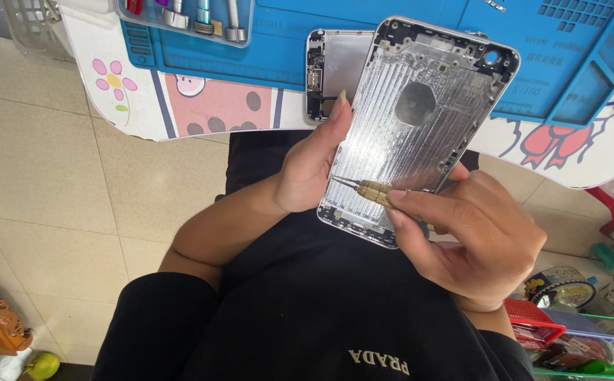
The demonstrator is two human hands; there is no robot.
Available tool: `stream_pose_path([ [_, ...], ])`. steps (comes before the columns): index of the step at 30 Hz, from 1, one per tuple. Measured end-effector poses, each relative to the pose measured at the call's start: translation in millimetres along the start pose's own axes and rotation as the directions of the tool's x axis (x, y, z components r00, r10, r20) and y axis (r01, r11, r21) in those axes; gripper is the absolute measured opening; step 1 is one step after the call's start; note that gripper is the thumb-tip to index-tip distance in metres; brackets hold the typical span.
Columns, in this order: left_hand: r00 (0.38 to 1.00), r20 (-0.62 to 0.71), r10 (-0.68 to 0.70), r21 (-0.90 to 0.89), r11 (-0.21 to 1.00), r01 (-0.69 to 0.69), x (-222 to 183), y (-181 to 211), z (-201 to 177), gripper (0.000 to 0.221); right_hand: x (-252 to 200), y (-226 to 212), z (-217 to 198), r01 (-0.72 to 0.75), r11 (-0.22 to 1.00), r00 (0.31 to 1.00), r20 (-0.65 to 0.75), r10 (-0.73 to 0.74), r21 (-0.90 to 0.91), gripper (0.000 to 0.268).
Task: The recorder is disassembling and working on the internal components of a mobile phone.
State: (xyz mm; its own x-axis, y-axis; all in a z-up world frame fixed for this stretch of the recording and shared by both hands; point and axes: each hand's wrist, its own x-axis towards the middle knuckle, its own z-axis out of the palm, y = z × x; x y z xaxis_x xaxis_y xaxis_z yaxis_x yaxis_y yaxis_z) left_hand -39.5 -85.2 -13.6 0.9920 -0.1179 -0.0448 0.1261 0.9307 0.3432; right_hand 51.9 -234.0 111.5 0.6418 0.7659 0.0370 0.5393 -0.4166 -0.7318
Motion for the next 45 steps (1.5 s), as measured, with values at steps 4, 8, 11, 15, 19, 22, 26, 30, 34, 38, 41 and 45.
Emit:
stream_pose_path([
  [4,1.0,0.011,0.01,0.021,1.0,-0.01,-3,3,5,0.07,0,-6,-1,0.0,1.0,1.0,-0.003,0.0,-0.012,0.02],
  [8,1.0,-0.005,0.008,0.024,1.0,-0.008,-2,9,17,0.071,-6,-5,-3,0.068,0.984,0.997,0.038,-0.062,-0.166,0.022],
  [11,1.0,0.021,0.018,-0.017,1.0,-0.018,-3,10,18,0.073,-5,-12,-5,0.135,0.976,0.99,0.069,-0.125,-0.17,0.028],
  [15,0.999,0.043,0.026,-0.012,1.0,-0.025,-10,10,15,0.074,9,-22,-7,0.223,0.966,0.969,0.135,-0.206,-0.13,0.028],
  [19,1.0,0.016,0.0,-0.07,0.998,0.001,-11,7,14,0.075,10,-19,-6,0.235,0.97,0.964,0.147,-0.224,-0.066,0.027],
  [22,0.999,0.029,0.044,-0.136,0.99,-0.04,-13,7,10,0.072,8,-17,-4,0.184,0.983,0.971,0.16,-0.18,-0.014,0.027],
  [26,0.992,-0.08,0.103,-0.189,0.975,-0.116,-24,0,-3,0.056,22,-27,-1,0.182,0.983,0.969,0.165,-0.182,0.013,0.027],
  [30,0.979,-0.194,0.059,-0.321,0.939,-0.121,-23,0,-9,0.052,24,-20,-1,0.198,0.979,0.957,0.224,-0.182,-0.049,0.036],
  [34,0.983,-0.176,0.044,-0.36,0.927,-0.106,-21,6,-9,0.053,36,-27,-1,0.207,0.977,0.958,0.194,-0.211,0.044,0.031],
  [38,0.985,-0.166,0.051,-0.37,0.923,-0.11,-19,6,-15,0.05,44,-19,0,0.201,0.979,0.957,0.207,-0.204,0.038,0.037],
  [41,0.983,-0.177,0.055,-0.37,0.921,-0.119,-15,11,-14,0.049,45,-10,1,0.237,0.969,0.944,0.221,-0.245,0.062,0.034],
  [45,0.975,-0.205,0.083,-0.355,0.922,-0.154,-15,11,-15,0.048,47,-7,5,0.199,0.977,0.953,0.218,-0.211,0.073,0.034],
])
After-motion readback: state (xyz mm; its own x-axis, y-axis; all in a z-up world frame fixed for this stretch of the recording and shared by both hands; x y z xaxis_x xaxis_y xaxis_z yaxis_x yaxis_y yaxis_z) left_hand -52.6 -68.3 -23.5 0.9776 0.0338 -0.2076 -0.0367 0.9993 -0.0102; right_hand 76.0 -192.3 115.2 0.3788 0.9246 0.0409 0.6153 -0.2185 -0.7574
